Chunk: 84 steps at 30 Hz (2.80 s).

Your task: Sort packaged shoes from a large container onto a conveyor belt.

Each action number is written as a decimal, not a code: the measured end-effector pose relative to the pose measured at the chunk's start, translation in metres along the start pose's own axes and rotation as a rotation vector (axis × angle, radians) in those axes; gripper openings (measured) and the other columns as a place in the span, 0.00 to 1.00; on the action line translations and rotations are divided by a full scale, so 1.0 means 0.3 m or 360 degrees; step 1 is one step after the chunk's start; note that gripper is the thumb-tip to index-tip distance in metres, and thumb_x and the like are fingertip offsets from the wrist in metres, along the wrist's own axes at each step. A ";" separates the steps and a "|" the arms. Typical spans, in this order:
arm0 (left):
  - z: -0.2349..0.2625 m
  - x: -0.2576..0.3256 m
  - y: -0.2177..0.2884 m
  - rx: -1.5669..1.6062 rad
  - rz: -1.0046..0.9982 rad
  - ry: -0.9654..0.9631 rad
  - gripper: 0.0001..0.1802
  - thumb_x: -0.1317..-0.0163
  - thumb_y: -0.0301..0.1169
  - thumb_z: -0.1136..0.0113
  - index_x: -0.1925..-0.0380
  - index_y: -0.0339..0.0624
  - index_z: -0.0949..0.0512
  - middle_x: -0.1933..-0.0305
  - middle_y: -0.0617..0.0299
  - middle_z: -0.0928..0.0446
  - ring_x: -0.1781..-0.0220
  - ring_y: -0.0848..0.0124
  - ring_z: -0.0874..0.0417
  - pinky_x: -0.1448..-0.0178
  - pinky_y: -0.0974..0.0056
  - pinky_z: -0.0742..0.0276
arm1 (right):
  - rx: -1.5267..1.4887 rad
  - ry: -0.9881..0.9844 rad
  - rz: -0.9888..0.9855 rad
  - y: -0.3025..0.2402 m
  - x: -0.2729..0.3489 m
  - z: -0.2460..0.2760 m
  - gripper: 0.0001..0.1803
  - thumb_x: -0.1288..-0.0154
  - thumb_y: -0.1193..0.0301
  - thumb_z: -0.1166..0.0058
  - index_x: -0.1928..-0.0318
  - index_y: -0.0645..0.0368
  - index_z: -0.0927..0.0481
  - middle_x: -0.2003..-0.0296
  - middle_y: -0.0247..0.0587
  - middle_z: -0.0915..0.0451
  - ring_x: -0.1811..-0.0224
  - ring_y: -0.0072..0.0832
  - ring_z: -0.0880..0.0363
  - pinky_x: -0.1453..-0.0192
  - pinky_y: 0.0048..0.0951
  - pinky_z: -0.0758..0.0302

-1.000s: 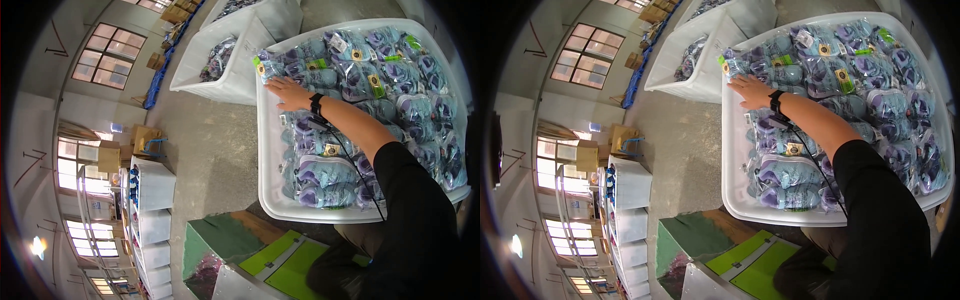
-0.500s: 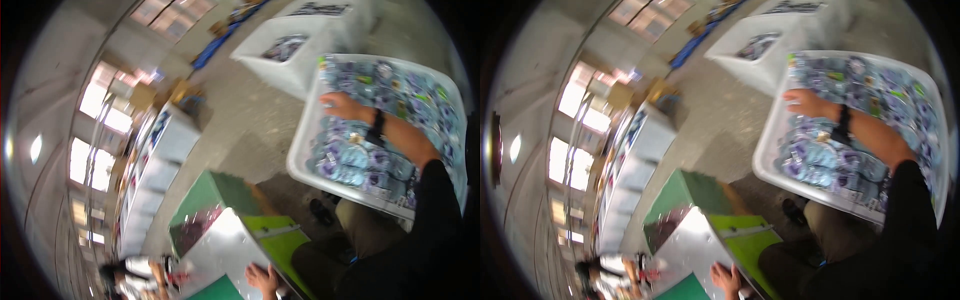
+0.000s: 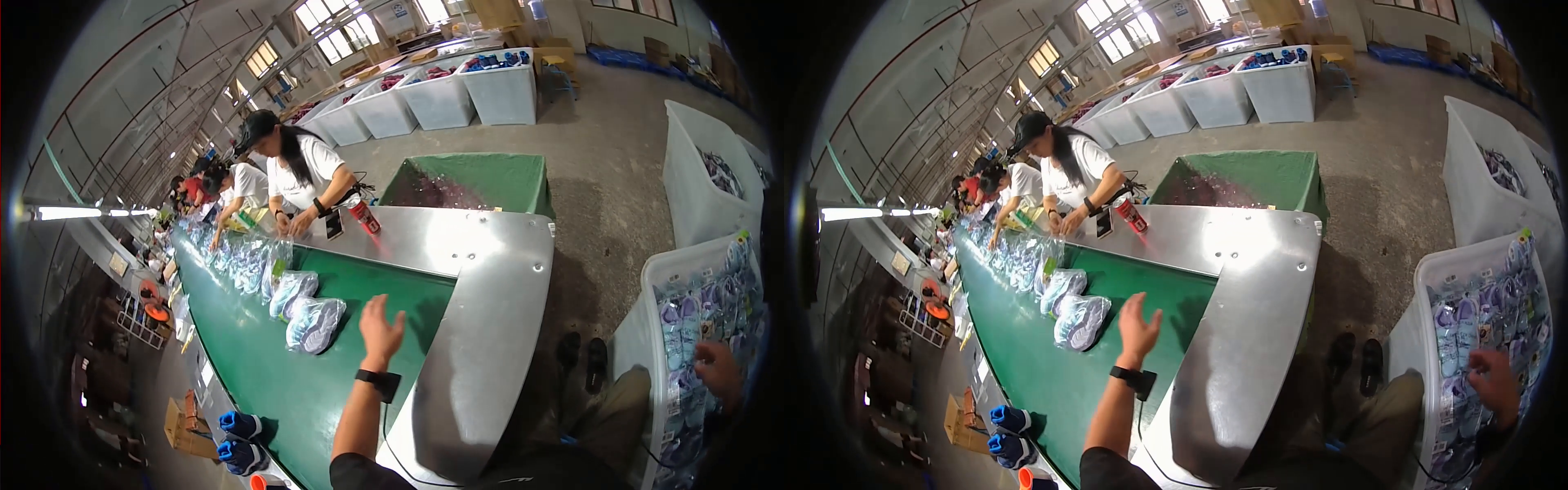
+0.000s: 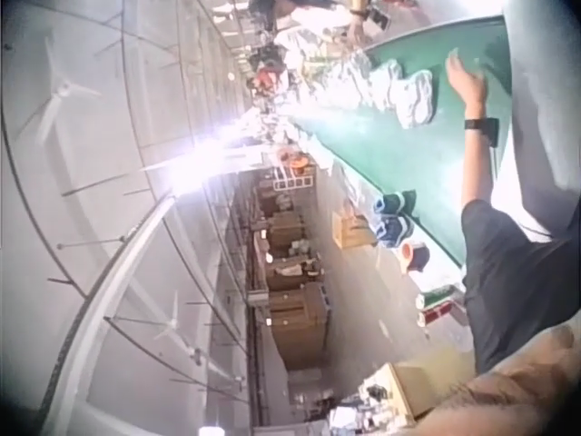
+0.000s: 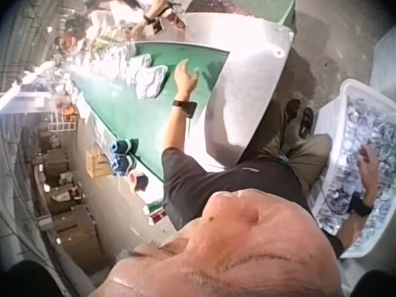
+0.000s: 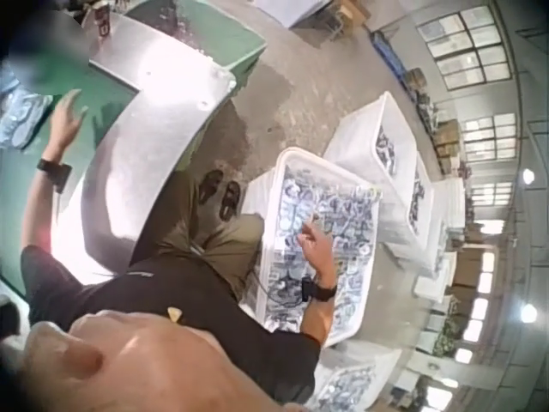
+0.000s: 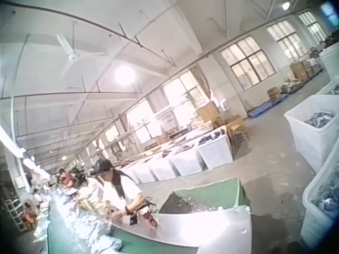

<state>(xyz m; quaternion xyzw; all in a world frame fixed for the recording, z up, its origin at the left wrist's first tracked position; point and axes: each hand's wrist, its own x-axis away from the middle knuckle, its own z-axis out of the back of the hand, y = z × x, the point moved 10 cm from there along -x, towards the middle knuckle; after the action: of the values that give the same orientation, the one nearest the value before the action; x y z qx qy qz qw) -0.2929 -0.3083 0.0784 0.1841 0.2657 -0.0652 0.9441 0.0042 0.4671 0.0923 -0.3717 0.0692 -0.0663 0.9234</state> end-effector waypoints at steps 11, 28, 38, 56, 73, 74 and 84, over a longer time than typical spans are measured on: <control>0.185 0.339 -0.784 -0.0671 0.1307 -0.0144 0.50 0.40 0.51 0.31 0.21 0.50 0.41 0.14 0.56 0.49 0.14 0.49 0.50 0.20 0.30 0.48 | -0.0047 -0.0149 0.0130 -0.067 0.020 -0.181 0.30 0.45 0.84 0.40 0.39 0.60 0.25 0.53 0.43 0.23 0.57 0.29 0.21 0.48 0.33 0.21; 0.212 0.390 -0.445 -0.0592 0.0753 0.0081 0.47 0.40 0.47 0.29 0.26 0.33 0.35 0.22 0.42 0.37 0.19 0.40 0.43 0.17 0.45 0.42 | -0.0241 -0.0600 0.0624 -0.650 -0.230 -0.672 0.27 0.51 0.82 0.37 0.46 0.63 0.20 0.55 0.44 0.19 0.53 0.33 0.19 0.47 0.33 0.22; 0.068 0.722 -0.387 0.1894 0.1578 0.0420 0.49 0.29 0.64 0.45 0.22 0.38 0.41 0.20 0.47 0.36 0.20 0.49 0.36 0.19 0.51 0.40 | -0.0309 -0.0641 0.0709 -0.760 -0.241 -0.729 0.23 0.51 0.78 0.35 0.50 0.64 0.18 0.63 0.45 0.15 0.61 0.37 0.18 0.51 0.35 0.22; 0.144 0.474 0.169 0.2968 0.1442 0.0352 0.35 0.28 0.57 0.47 0.29 0.51 0.29 0.30 0.56 0.23 0.32 0.50 0.22 0.34 0.35 0.22 | -0.0296 -0.0715 0.1128 -1.047 -0.262 -0.608 0.19 0.35 0.68 0.35 0.45 0.60 0.17 0.56 0.45 0.15 0.54 0.45 0.15 0.50 0.41 0.19; -0.143 0.446 1.094 0.2609 0.1174 -0.0961 0.34 0.21 0.51 0.57 0.23 0.45 0.41 0.25 0.55 0.33 0.23 0.60 0.32 0.23 0.53 0.35 | 0.0458 -0.0201 0.1200 -1.061 -0.244 -0.726 0.54 0.49 0.51 0.26 0.30 0.70 0.35 0.51 0.47 0.26 0.51 0.41 0.21 0.57 0.39 0.21; -0.151 0.446 1.117 0.2524 0.1122 -0.1051 0.34 0.21 0.52 0.58 0.25 0.42 0.40 0.25 0.54 0.33 0.23 0.60 0.32 0.24 0.54 0.35 | 0.0430 -0.0201 0.1173 -1.034 -0.248 -0.724 0.52 0.48 0.53 0.27 0.30 0.70 0.36 0.51 0.47 0.26 0.52 0.41 0.21 0.59 0.40 0.20; -0.278 0.378 1.060 0.1682 0.0225 -0.1216 0.40 0.25 0.26 0.39 0.19 0.40 0.48 0.35 0.43 0.24 0.35 0.58 0.21 0.35 0.58 0.21 | -0.0703 0.0234 0.0263 -0.363 -0.648 -0.297 0.31 0.37 0.51 0.41 0.47 0.68 0.16 0.54 0.63 0.13 0.52 0.51 0.13 0.46 0.46 0.19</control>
<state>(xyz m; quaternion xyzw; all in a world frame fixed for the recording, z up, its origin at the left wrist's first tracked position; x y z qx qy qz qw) -0.1662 0.0144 0.0524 0.6040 -0.1689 -0.1856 0.7565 -0.2101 0.3629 0.1197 -0.5518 0.1794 -0.0006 0.8144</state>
